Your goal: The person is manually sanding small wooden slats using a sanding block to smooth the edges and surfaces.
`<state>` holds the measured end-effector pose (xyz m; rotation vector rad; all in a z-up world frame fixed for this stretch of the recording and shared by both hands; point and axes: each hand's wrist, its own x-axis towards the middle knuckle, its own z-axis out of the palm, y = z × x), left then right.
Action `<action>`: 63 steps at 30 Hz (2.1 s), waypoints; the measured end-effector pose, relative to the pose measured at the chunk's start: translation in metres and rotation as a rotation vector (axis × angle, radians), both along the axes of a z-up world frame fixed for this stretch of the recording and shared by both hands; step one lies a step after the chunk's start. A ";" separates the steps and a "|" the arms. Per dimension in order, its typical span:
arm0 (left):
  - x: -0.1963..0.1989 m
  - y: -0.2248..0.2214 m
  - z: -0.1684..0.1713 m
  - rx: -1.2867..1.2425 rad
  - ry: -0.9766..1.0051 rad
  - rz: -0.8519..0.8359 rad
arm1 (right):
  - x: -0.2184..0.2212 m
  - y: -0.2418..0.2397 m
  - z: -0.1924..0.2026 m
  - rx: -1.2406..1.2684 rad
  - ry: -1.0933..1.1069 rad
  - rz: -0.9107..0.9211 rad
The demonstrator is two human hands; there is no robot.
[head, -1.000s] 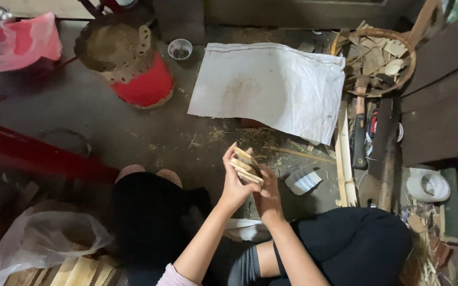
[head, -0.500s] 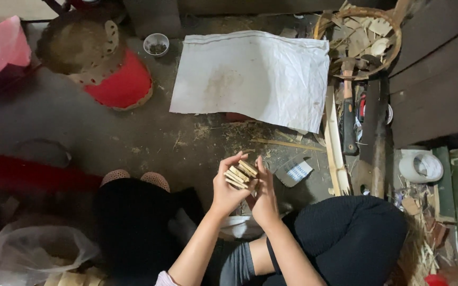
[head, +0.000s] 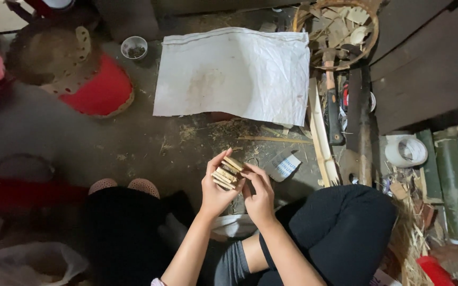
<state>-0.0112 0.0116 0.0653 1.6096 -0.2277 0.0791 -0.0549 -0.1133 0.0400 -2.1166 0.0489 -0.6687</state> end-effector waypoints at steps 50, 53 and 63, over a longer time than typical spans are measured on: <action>-0.010 -0.005 -0.009 -0.020 -0.307 0.032 | -0.079 -0.173 0.093 0.185 -0.326 -0.644; -0.009 -0.007 -0.012 -0.009 -0.310 0.035 | -0.115 -0.249 0.098 -0.018 -0.450 -0.798; 0.001 -0.013 -0.031 -0.012 -0.343 0.183 | -0.090 -0.238 0.123 -0.147 0.346 -0.655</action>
